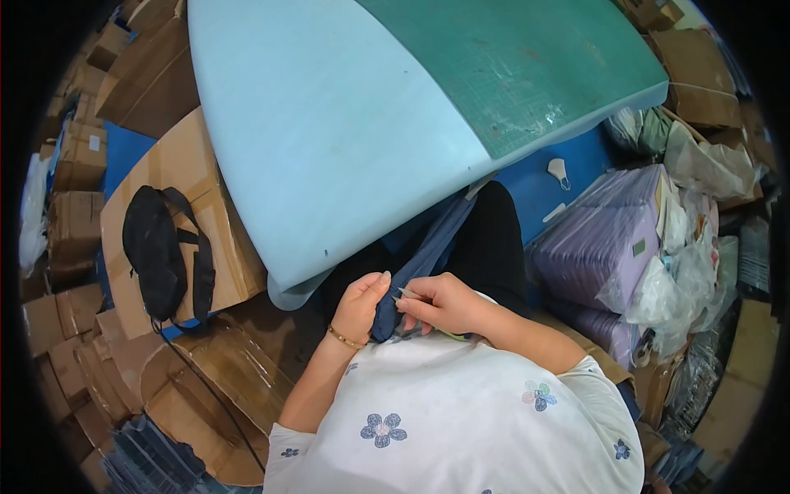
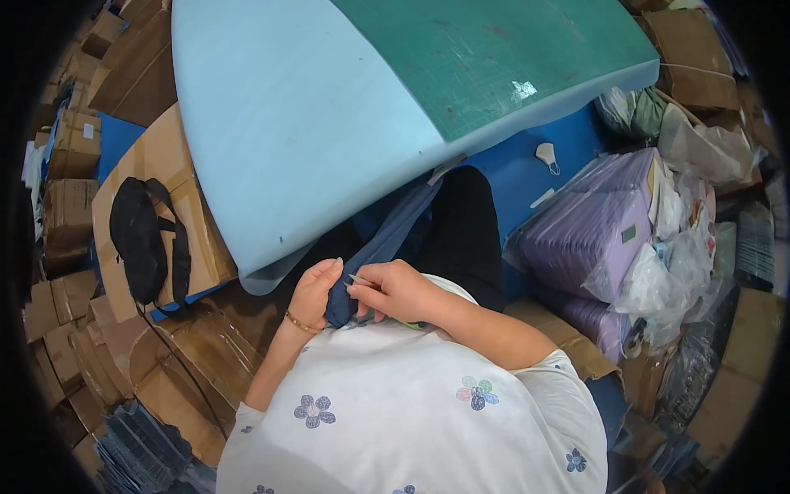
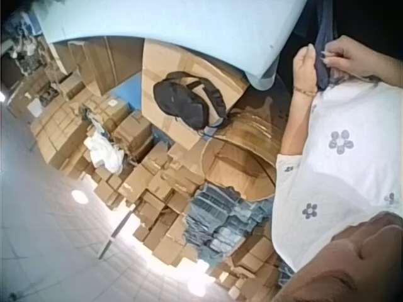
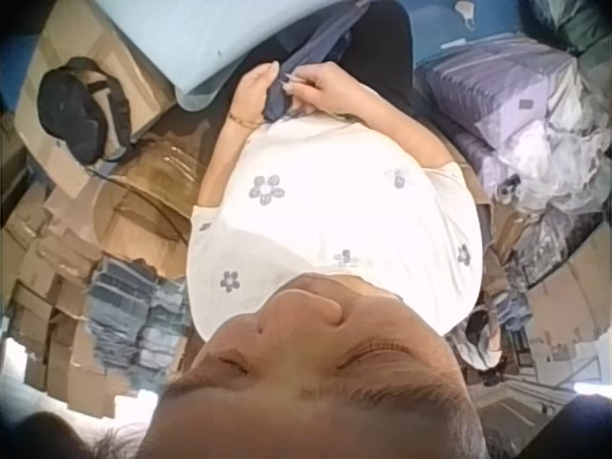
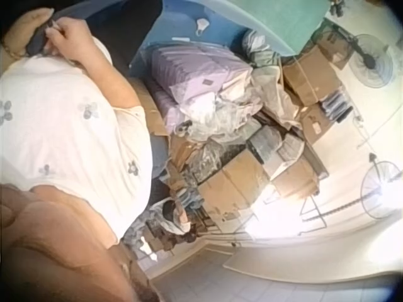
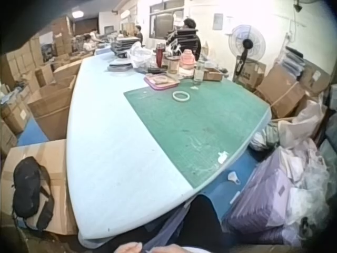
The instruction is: Inspecting and trimming excess threads from a blue leather sleeve using thread snips.
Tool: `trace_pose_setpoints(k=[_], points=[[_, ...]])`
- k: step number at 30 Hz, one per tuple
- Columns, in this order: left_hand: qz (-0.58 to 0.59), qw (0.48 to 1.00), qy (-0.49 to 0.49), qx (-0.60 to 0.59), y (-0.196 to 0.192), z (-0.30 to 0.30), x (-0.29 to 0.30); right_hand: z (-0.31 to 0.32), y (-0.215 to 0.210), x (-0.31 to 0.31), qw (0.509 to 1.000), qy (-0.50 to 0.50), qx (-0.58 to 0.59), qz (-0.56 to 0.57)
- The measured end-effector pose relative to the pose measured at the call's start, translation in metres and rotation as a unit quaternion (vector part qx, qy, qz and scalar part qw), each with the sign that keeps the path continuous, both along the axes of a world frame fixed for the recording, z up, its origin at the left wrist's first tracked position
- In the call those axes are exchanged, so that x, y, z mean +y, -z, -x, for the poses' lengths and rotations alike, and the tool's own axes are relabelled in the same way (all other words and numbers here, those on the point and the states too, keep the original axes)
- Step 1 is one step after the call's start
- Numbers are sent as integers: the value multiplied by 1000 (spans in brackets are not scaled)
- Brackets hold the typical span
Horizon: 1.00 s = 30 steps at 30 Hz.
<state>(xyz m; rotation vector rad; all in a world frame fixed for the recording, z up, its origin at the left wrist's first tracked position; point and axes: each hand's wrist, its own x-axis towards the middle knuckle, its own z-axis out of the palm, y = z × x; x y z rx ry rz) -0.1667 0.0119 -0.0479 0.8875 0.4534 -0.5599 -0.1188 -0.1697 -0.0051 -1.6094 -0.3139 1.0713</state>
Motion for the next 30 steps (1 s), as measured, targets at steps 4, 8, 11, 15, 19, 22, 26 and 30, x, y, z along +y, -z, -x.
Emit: trace_pose_setpoints(k=[4, 8, 11, 15, 19, 22, 26, 30], points=[[-15, 1000, -4, -11, -1, 1, -1, -4, 2, -2, 999, -7, 32, -9], [-33, 999, -2, -19, -1, 3, -1, -8, -3, -3, 998, -33, 46, 16], [-47, 998, 9, -30, 3, 5, 1, -10, -5, -1, 997, -45, 61, 32], [-47, 998, 17, -27, 3, 5, 0, -10, -2, -4, 989, -26, 143, 12], [-37, 999, 10, -24, -2, 4, -4, -11, 3, -6, 983, -18, 180, -14], [-37, 999, 9, -22, 4, 5, -2, -14, -1, -3, 987, -39, 155, 15], [-37, 999, 13, -33, 2, 5, -3, -12, -5, -3, 988, -31, 151, 26], [-25, 999, 16, -26, 6, 4, -3, -7, 3, -4, 984, 8, 176, 1]])
